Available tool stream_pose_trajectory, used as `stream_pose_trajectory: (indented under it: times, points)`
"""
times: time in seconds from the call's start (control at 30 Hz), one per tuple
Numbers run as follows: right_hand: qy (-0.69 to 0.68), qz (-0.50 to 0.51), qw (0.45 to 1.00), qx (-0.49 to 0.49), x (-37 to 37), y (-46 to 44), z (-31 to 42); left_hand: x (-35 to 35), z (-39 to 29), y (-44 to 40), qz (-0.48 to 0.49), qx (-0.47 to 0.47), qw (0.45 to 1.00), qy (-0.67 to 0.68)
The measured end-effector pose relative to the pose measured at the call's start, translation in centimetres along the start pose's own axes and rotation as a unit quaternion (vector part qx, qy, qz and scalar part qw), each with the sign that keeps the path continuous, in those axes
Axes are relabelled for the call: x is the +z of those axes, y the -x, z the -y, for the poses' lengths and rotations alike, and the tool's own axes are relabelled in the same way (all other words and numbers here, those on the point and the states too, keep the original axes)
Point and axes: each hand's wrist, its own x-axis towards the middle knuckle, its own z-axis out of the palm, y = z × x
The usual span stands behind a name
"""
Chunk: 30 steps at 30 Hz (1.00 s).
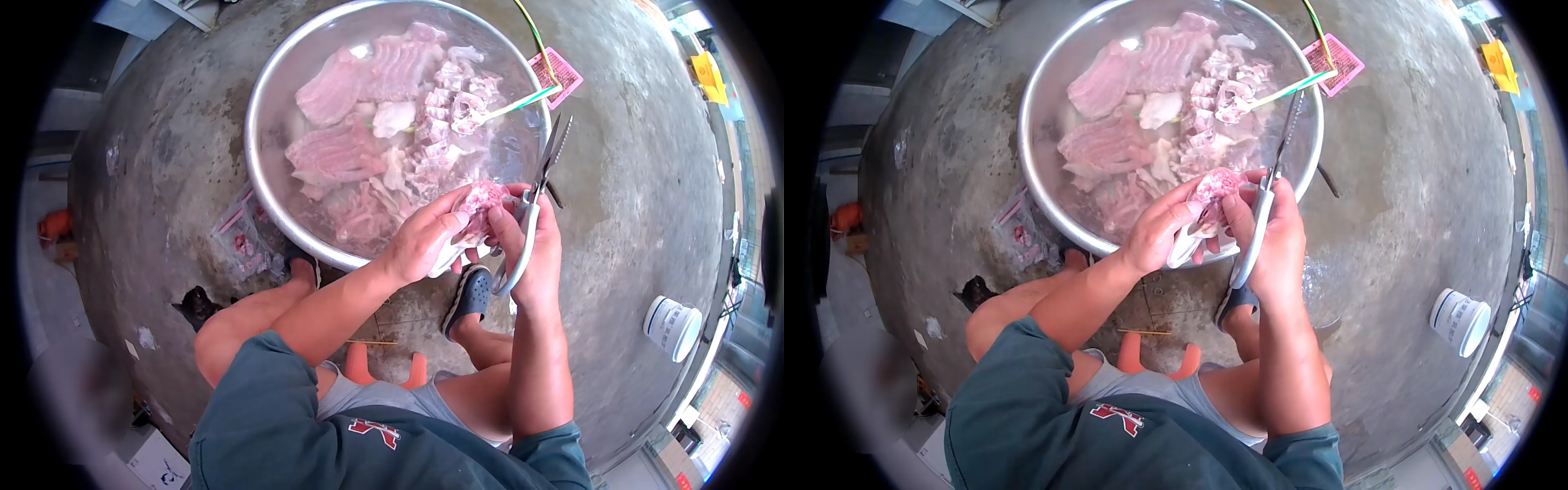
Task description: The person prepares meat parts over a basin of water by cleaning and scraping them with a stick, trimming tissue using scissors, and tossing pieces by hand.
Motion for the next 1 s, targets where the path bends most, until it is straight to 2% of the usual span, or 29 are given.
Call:
stream_pose_trajectory:
  times: [0.2, 0.27, 0.3, 0.33, 0.4, 0.43, 0.53, 0.6, 0.63, 0.67, 0.7, 0.73, 0.77, 0.8, 0.83, 0.9, 0.97, 1.0]
  points:
    - [0.029, -0.012, 0.999, 0.015, -0.5, -0.1, -0.8, -0.1, -0.1, 0.3, 0.01, 0.007, 1.0, 0.025]
    - [0.065, -0.024, 0.998, 0.01, 0.2, 0.0, -0.5, -0.2, 0.4, -0.6, 0.058, 0.007, 0.987, 0.147]
    - [0.1, -0.043, 0.994, -0.015, 0.0, -0.2, -1.2, -2.3, 4.1, -1.0, 0.023, 0.043, 0.99, 0.132]
    - [0.113, -0.044, 0.991, -0.058, -0.6, -1.0, -3.1, -1.6, 3.0, -1.0, -0.111, -0.048, 0.97, 0.21]
    - [0.066, -0.058, 0.995, -0.041, -0.8, -1.1, -3.5, -6.1, 7.8, -1.6, -0.145, -0.008, 0.98, 0.134]
    - [0.062, -0.052, 0.996, -0.03, -0.7, -1.1, -2.9, -7.3, 8.7, -2.0, -0.249, -0.054, 0.959, 0.121]
    - [0.049, -0.019, 0.999, -0.004, -0.7, -0.4, -1.9, -12.6, 10.8, -2.0, -0.334, -0.038, 0.925, 0.175]
    - [0.043, -0.003, 0.999, 0.005, -0.7, -0.8, -2.6, -17.3, 9.4, -2.8, -0.339, -0.047, 0.911, 0.231]
    - [0.047, 0.009, 0.999, 0.009, -0.5, -0.6, -2.6, -18.6, 6.0, -3.7, -0.355, -0.018, 0.897, 0.263]
    - [0.054, 0.029, 0.998, 0.017, -0.2, -0.2, -2.4, -18.7, 0.1, -4.2, -0.336, 0.036, 0.909, 0.245]
    - [0.061, 0.047, 0.997, 0.024, 0.1, -0.1, -2.0, -19.2, -7.2, -5.2, -0.313, 0.09, 0.919, 0.222]
    - [0.061, 0.067, 0.996, 0.028, 0.1, -0.1, -2.5, -15.9, -17.8, -4.9, -0.308, 0.133, 0.924, 0.185]
    - [0.075, 0.09, 0.993, 0.034, 0.0, 0.0, -2.3, -17.1, -26.1, -6.4, -0.207, 0.238, 0.944, 0.102]
    - [0.084, 0.097, 0.991, 0.03, 0.2, -0.2, -2.3, -15.8, -34.9, -7.4, -0.11, 0.348, 0.912, 0.185]
    - [0.096, 0.105, 0.989, 0.031, 0.2, -0.1, -2.3, -15.7, -42.4, -6.8, -0.175, 0.354, 0.903, 0.17]
    - [0.102, 0.109, 0.988, 0.028, -0.1, 0.1, -2.3, -11.2, -48.6, -5.0, -0.285, 0.43, 0.852, 0.089]
    - [0.09, 0.114, 0.989, 0.02, 0.2, 0.0, -2.0, -12.9, -47.5, -5.1, -0.303, 0.375, 0.875, 0.046]
    - [0.082, 0.115, 0.99, 0.018, 0.2, 0.2, -1.5, -15.5, -44.7, -5.8, -0.322, 0.32, 0.891, -0.006]
